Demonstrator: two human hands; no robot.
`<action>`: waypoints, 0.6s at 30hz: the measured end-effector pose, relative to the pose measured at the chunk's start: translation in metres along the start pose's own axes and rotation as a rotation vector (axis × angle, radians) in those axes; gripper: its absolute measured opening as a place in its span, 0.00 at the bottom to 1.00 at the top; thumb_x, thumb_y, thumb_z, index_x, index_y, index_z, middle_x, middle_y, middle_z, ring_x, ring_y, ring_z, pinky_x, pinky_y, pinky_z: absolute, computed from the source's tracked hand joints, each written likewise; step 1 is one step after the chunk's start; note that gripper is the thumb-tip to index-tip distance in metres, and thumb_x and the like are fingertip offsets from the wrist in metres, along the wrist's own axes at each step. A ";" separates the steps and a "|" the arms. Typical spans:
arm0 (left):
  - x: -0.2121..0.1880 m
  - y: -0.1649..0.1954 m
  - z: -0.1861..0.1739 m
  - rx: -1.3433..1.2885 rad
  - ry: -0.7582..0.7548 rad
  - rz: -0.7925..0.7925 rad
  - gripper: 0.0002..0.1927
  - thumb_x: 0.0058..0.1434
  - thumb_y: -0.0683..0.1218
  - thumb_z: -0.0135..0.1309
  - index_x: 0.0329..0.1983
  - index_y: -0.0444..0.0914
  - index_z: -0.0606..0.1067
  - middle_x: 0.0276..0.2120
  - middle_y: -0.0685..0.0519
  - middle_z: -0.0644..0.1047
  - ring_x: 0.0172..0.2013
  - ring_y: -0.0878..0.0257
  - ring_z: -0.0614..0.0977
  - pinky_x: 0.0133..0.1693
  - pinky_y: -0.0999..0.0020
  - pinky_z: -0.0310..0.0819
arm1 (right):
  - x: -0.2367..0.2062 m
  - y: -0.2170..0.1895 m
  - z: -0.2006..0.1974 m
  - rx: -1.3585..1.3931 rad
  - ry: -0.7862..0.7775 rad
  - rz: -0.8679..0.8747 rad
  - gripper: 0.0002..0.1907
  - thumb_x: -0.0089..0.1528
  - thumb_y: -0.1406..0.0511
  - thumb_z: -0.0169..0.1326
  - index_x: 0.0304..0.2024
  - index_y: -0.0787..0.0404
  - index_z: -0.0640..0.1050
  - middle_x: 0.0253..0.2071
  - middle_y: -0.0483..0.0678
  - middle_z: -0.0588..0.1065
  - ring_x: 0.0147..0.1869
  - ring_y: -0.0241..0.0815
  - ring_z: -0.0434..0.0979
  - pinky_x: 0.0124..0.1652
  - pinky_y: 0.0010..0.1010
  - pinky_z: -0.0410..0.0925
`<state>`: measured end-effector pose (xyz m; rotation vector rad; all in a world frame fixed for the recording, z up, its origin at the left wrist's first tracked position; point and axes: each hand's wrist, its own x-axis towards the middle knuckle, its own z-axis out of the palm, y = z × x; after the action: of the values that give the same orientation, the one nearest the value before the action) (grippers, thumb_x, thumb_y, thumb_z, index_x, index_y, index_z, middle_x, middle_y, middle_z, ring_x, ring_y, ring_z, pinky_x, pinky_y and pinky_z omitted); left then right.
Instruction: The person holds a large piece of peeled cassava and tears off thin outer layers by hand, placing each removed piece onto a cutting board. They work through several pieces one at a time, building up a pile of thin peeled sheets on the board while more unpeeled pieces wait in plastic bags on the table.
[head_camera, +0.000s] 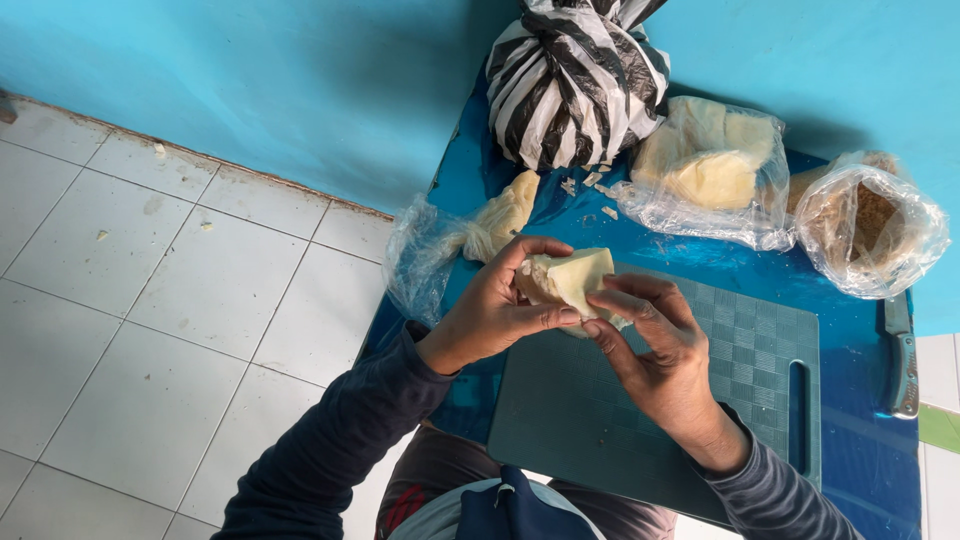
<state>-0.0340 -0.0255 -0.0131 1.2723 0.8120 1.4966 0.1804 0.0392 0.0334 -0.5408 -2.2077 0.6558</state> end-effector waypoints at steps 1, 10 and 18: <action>0.000 0.000 0.001 0.000 -0.006 0.022 0.32 0.65 0.46 0.65 0.68 0.38 0.63 0.55 0.48 0.78 0.55 0.64 0.83 0.54 0.69 0.83 | -0.002 0.002 -0.001 0.042 -0.008 0.026 0.15 0.60 0.69 0.64 0.50 0.58 0.80 0.56 0.51 0.74 0.61 0.44 0.78 0.51 0.31 0.75; 0.003 0.002 0.013 0.039 0.026 -0.028 0.31 0.63 0.45 0.66 0.65 0.37 0.65 0.53 0.48 0.77 0.51 0.64 0.83 0.51 0.70 0.84 | -0.011 0.017 -0.013 0.260 -0.062 0.168 0.09 0.64 0.70 0.60 0.46 0.58 0.83 0.56 0.49 0.73 0.59 0.38 0.76 0.53 0.27 0.77; 0.004 -0.001 0.015 0.080 0.059 -0.024 0.28 0.65 0.45 0.64 0.64 0.36 0.66 0.54 0.48 0.76 0.52 0.64 0.84 0.51 0.70 0.86 | -0.008 0.022 -0.007 0.323 -0.094 0.262 0.07 0.65 0.70 0.57 0.46 0.62 0.80 0.56 0.48 0.70 0.57 0.36 0.75 0.50 0.27 0.77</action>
<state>-0.0189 -0.0228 -0.0097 1.2779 0.9299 1.5015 0.1950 0.0539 0.0195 -0.6449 -2.0751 1.1720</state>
